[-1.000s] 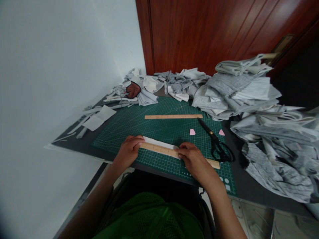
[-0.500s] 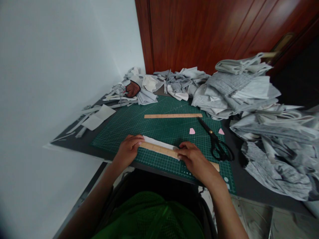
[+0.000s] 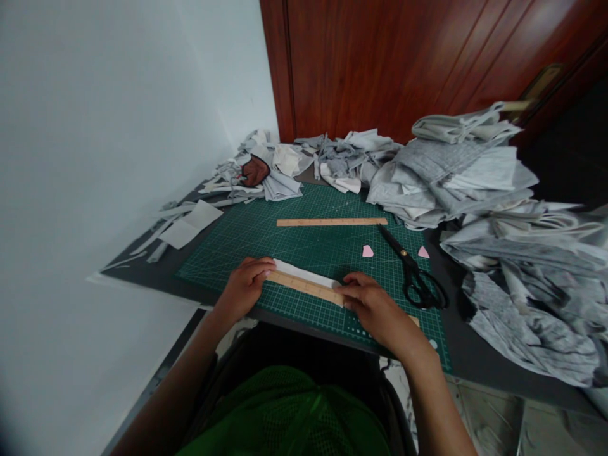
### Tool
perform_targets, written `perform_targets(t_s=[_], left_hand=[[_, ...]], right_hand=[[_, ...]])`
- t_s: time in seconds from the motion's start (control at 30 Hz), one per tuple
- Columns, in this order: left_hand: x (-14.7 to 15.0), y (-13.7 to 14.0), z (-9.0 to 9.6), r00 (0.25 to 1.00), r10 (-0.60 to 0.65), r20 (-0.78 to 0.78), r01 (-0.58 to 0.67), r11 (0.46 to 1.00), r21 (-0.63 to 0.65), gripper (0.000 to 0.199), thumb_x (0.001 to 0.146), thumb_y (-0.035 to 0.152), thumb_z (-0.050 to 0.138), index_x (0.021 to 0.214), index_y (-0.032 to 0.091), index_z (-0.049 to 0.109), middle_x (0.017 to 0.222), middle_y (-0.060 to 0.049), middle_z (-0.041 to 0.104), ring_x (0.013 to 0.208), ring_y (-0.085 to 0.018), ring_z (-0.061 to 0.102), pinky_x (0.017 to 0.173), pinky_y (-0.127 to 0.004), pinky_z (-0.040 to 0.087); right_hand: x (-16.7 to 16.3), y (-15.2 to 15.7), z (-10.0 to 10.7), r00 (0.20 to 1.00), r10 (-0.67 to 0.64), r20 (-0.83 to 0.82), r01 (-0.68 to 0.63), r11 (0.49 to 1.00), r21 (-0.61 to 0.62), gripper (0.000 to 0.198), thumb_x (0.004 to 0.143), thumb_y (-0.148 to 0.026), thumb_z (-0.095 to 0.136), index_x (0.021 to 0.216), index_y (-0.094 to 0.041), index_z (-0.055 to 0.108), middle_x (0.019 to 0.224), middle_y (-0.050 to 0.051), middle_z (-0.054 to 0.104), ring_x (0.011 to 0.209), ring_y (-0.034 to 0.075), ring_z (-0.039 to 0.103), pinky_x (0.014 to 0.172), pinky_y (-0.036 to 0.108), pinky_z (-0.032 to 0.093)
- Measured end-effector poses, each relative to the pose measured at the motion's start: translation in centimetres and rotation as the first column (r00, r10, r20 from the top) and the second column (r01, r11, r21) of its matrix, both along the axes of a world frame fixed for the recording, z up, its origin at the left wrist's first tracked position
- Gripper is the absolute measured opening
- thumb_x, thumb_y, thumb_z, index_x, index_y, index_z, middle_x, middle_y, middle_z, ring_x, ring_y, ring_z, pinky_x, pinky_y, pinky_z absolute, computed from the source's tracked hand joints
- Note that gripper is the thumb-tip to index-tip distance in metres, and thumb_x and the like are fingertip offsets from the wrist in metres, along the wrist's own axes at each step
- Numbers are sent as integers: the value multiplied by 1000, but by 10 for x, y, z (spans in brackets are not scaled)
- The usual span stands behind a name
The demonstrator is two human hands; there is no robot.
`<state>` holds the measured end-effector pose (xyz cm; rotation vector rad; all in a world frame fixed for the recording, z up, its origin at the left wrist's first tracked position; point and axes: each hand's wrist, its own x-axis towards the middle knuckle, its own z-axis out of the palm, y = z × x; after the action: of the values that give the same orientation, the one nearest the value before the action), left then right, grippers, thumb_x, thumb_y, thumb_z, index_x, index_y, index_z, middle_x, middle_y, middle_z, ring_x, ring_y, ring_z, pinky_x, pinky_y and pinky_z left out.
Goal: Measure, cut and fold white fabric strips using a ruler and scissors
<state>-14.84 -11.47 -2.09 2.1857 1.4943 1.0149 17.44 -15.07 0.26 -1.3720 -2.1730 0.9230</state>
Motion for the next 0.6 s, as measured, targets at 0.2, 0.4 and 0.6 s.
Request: perform_targets(t_s=[0.2,0.4,0.6], left_hand=[[-3,1,-5,1000,0,18,0,1000,6,31,93,10,50,103,21,77,112,-3,77,105,-21,68,98,-39,58],[-10,2,-5,997,5,76,-2,999,-50,34,93,9,49,106,23,77,113,-4,77,107,-20,71,100,-39,57],[-11,2,-4,996,15,87,-11,999,-49,30,92,11,53,104,23,78,110,-3,78,105,-19,72,100,-37,57]], right_hand=[[0,2,-2,1000,4,-3,-4,1000,16,40,95,-12,53,123,-24,79,132,14,62,122,28,63,108,44,48],[2,2,-9,999,-10,-50,12,999,33,38,95,-15,54,120,-26,80,129,12,62,118,27,65,106,44,50],[1,2,-12,999,6,-52,-1,995,99,37,96,-17,52,119,-29,80,124,11,65,115,26,66,102,41,53]])
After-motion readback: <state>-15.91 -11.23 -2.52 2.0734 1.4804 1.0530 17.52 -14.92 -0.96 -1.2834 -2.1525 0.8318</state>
